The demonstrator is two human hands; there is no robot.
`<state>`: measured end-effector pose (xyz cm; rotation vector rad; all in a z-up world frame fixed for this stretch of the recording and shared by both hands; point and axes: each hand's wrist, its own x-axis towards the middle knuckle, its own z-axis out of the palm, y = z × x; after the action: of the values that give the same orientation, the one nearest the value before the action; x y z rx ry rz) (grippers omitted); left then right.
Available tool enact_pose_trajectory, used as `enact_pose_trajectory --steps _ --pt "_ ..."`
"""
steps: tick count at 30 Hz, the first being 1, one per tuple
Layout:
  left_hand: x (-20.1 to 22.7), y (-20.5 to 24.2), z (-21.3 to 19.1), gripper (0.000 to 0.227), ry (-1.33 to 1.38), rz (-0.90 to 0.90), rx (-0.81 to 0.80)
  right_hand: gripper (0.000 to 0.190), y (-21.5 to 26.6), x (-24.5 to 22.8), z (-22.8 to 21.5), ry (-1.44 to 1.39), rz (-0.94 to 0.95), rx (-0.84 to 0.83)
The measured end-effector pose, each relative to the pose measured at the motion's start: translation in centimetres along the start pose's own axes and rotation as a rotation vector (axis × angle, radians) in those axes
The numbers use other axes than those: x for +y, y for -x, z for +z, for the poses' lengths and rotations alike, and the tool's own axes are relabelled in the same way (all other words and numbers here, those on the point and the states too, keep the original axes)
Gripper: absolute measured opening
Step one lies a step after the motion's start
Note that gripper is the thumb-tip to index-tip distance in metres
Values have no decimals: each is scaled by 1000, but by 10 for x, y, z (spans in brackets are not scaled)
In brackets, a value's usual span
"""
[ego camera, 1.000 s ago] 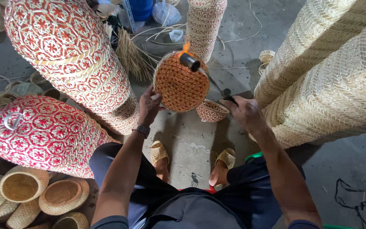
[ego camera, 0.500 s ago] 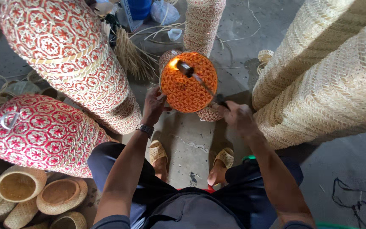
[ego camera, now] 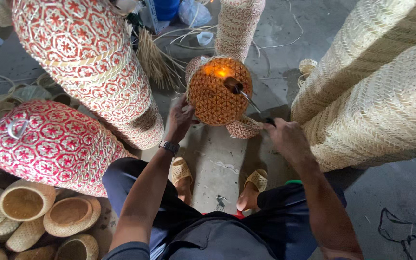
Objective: The person uses a gas torch to singe the loose fibers off various bamboo baskets and decorative items, turning each piece to ensure even treatment.
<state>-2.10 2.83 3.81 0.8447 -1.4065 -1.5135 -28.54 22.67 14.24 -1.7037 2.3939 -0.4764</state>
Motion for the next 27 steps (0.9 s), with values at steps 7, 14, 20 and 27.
enact_pose_trajectory --steps 7,14,20,27 --pt "-15 1 -2 50 51 29 22 36 21 -2 17 -144 -243 -111" --pt "-32 18 -19 38 282 -166 23 45 4 28 17 -380 -6 171" --pt "-48 47 -5 33 378 -241 -18 51 -30 36 37 -500 58 329" --pt "-36 68 14 39 240 -288 -16 44 -36 33 58 -607 44 317"
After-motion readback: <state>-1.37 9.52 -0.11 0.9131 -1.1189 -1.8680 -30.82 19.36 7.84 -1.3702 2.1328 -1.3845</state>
